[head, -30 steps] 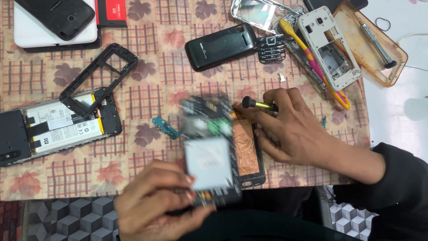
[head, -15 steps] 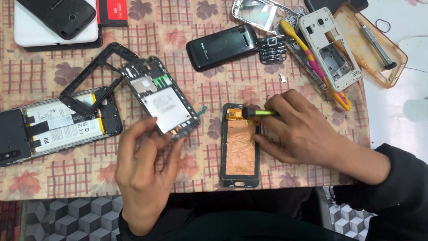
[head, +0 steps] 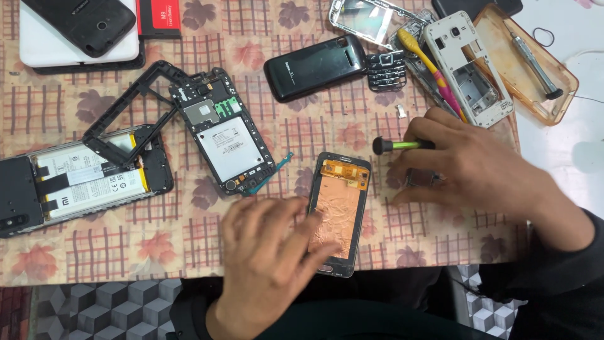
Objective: The person disassembles a white smartphone by removing screws and the back cover. They then use a toothbrush to clean the internal components and reattach a metal bracket before securing it with screws.
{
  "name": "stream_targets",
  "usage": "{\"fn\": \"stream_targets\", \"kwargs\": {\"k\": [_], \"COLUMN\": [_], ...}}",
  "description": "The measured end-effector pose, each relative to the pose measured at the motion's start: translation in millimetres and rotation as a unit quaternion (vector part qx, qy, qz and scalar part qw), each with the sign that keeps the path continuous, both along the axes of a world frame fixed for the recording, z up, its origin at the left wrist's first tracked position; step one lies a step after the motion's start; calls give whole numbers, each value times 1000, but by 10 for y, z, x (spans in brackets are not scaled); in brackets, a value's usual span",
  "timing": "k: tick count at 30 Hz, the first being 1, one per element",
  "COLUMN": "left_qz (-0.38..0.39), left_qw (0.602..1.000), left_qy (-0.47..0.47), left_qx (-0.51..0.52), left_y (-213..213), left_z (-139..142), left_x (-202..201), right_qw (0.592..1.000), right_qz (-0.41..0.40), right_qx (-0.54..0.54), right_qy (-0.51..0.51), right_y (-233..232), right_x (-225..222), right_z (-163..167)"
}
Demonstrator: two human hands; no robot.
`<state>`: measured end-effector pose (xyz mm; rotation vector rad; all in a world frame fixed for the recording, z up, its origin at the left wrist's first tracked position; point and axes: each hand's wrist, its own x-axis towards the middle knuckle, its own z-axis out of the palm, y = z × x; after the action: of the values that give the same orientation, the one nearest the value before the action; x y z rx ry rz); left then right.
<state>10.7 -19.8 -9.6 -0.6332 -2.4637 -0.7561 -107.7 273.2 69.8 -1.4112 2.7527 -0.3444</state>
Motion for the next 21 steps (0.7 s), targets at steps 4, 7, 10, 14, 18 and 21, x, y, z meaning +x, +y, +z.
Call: {"fn": "stream_targets", "kwargs": {"k": [4, 7, 10, 14, 18, 21], "left_qz": [-48, -69, -71, -92, -93, 10], "left_qw": [998, 996, 997, 995, 995, 999], "left_qy": [-36, -50, -36, -40, -25, 44], "left_qx": [-21, -22, -23, -8, 4, 11], "left_y": [54, 50, 58, 59, 23, -27], "left_z": [95, 136, 136, 93, 14, -19], "left_x": [48, 32, 7, 14, 15, -39], "right_qw": [997, 991, 997, 977, 974, 983], "right_qz": [-32, -67, -70, -97, -19, -32], "right_qx": [53, 114, 38, -168, -215, -171], "right_qy": [-54, -32, -9, -93, -74, -51], "right_y": [217, 332, 356, 265, 183, 128], "right_x": [-126, -139, -113, -37, 88, 164], "right_z": [57, 155, 156, -124, -378, -411]}}
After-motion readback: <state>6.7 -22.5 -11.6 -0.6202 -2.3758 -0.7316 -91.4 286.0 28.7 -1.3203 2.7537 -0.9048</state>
